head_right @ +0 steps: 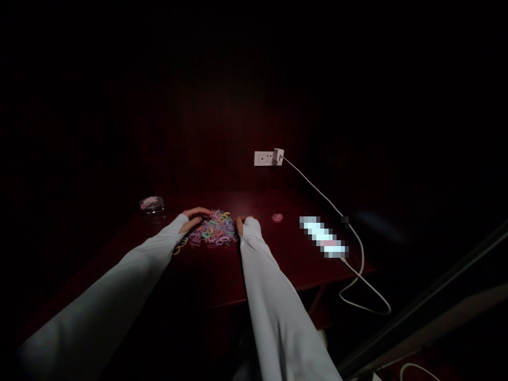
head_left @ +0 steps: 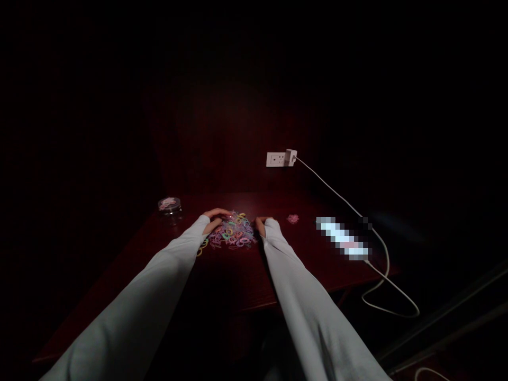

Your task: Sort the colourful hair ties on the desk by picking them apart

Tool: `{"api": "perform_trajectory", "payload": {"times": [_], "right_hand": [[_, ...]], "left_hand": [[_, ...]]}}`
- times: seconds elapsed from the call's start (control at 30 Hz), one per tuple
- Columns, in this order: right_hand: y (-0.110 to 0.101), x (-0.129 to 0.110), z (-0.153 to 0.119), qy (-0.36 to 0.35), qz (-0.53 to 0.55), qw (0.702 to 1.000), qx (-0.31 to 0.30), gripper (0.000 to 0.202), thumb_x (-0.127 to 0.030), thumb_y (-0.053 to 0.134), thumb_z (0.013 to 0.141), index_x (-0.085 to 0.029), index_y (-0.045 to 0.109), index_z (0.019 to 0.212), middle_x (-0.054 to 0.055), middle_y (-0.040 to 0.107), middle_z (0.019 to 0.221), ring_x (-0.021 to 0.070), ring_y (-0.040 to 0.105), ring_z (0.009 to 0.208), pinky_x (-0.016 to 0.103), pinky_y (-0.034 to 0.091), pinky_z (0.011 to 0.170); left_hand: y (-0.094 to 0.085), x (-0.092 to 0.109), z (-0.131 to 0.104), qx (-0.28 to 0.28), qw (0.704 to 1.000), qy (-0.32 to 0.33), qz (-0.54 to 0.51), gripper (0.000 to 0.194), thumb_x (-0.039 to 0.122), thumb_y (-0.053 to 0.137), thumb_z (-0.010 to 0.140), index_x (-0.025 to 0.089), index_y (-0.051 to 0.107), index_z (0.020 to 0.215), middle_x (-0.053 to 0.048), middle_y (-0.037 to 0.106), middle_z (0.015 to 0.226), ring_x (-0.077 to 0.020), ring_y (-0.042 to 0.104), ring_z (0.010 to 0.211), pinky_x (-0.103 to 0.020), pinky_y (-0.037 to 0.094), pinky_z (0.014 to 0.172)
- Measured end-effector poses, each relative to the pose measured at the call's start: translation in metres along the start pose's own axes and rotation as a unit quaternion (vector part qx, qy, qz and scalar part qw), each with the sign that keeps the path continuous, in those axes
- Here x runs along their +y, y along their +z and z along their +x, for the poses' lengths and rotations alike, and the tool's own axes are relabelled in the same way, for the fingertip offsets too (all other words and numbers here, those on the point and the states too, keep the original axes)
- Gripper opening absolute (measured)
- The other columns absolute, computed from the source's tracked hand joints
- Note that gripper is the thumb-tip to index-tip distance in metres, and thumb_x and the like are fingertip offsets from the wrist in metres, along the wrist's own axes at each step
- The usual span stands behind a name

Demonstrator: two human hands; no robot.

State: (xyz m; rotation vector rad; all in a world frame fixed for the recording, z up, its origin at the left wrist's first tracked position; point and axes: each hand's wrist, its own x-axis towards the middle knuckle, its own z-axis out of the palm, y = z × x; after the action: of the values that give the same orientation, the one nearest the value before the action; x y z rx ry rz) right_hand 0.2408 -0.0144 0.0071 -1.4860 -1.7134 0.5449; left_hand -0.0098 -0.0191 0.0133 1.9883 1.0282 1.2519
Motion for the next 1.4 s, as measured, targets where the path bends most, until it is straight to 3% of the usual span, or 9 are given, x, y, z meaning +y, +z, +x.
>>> {"api": "perform_trajectory", "payload": {"times": [0.27,0.4,0.6,0.7,0.8,1.0,1.17,1.27,1.4], "right_hand": [[0.020,0.000,0.001,0.035,0.282,0.957,-0.064,0.037,-0.042,0.052,0.088,-0.017,0.079,0.095,0.007,0.079,0.089,0.0158,0.068,0.068,0.024,0.052,0.063],[0.034,-0.003,0.008,0.056,0.320,0.943,-0.066,0.035,-0.045,0.057,0.083,-0.018,0.077,0.093,0.007,0.078,0.090,0.0160,0.066,0.069,0.025,0.052,0.063],[0.016,-0.006,0.001,-0.084,0.131,0.987,-0.031,0.025,-0.036,0.058,0.088,-0.020,0.077,0.089,0.006,0.076,0.098,0.0202,0.066,0.094,0.032,0.050,0.088],[0.005,-0.010,-0.007,-0.165,-0.019,0.986,-0.036,0.019,-0.029,0.061,0.090,-0.022,0.079,0.093,0.006,0.074,0.103,0.0216,0.061,0.104,0.035,0.043,0.099],[0.001,-0.012,-0.012,-0.180,-0.084,0.979,-0.054,0.019,-0.030,0.061,0.094,-0.024,0.078,0.099,0.006,0.073,0.105,0.0226,0.057,0.106,0.036,0.041,0.097],[0.003,-0.009,-0.010,-0.205,-0.092,0.973,-0.060,0.020,-0.031,0.060,0.096,-0.024,0.078,0.103,0.005,0.071,0.104,0.0208,0.055,0.102,0.033,0.041,0.092],[0.004,-0.008,-0.009,-0.197,-0.100,0.974,-0.051,0.017,-0.028,0.063,0.094,-0.024,0.078,0.102,0.005,0.071,0.102,0.0210,0.056,0.102,0.032,0.041,0.091],[0.004,-0.008,-0.010,-0.200,-0.096,0.974,-0.052,0.017,-0.027,0.063,0.094,-0.024,0.078,0.102,0.005,0.072,0.102,0.0209,0.055,0.101,0.032,0.040,0.090],[0.004,-0.007,-0.011,-0.211,-0.087,0.972,-0.058,0.018,-0.027,0.061,0.094,-0.024,0.078,0.100,0.004,0.072,0.101,0.0204,0.055,0.099,0.032,0.040,0.091]], "left_hand": [[0.002,0.009,0.003,0.087,0.994,-0.033,-0.062,0.027,0.035,0.065,0.072,0.018,0.075,0.089,-0.010,0.078,0.100,-0.0256,0.073,0.092,-0.040,0.056,0.093],[0.003,0.012,0.002,0.091,0.993,-0.049,-0.064,0.027,0.036,0.067,0.070,0.018,0.075,0.088,-0.009,0.078,0.099,-0.0245,0.072,0.089,-0.038,0.056,0.091],[0.008,-0.001,0.002,0.087,0.991,-0.075,-0.070,0.043,0.046,0.071,0.071,0.015,0.074,0.101,-0.012,0.079,0.097,-0.0241,0.073,0.085,-0.037,0.057,0.086],[0.007,-0.009,0.003,0.060,0.993,-0.071,-0.079,0.056,0.051,0.074,0.074,0.013,0.070,0.115,-0.016,0.076,0.114,-0.0228,0.073,0.086,-0.039,0.058,0.087],[0.006,-0.012,0.004,0.018,0.997,-0.066,-0.044,0.057,0.049,0.076,0.073,0.014,0.070,0.117,-0.015,0.075,0.116,-0.0214,0.072,0.087,-0.037,0.058,0.084],[0.004,-0.008,0.005,0.019,0.999,-0.017,0.023,0.043,0.041,0.071,0.074,0.016,0.073,0.109,-0.012,0.073,0.111,-0.0224,0.067,0.094,-0.033,0.056,0.078],[-0.006,0.004,-0.003,0.074,0.973,0.058,0.212,0.031,0.040,0.071,0.081,0.020,0.071,0.104,-0.008,0.068,0.113,-0.0224,0.062,0.098,-0.033,0.050,0.083],[-0.010,0.009,-0.009,0.026,0.938,0.042,0.344,0.022,0.043,0.064,0.090,0.021,0.068,0.089,-0.004,0.067,0.091,-0.0226,0.060,0.089,-0.035,0.042,0.083],[-0.012,0.005,-0.009,-0.017,0.929,0.028,0.369,0.030,0.042,0.055,0.096,0.022,0.063,0.075,-0.003,0.063,0.078,-0.0215,0.056,0.081,-0.033,0.037,0.077]]}}
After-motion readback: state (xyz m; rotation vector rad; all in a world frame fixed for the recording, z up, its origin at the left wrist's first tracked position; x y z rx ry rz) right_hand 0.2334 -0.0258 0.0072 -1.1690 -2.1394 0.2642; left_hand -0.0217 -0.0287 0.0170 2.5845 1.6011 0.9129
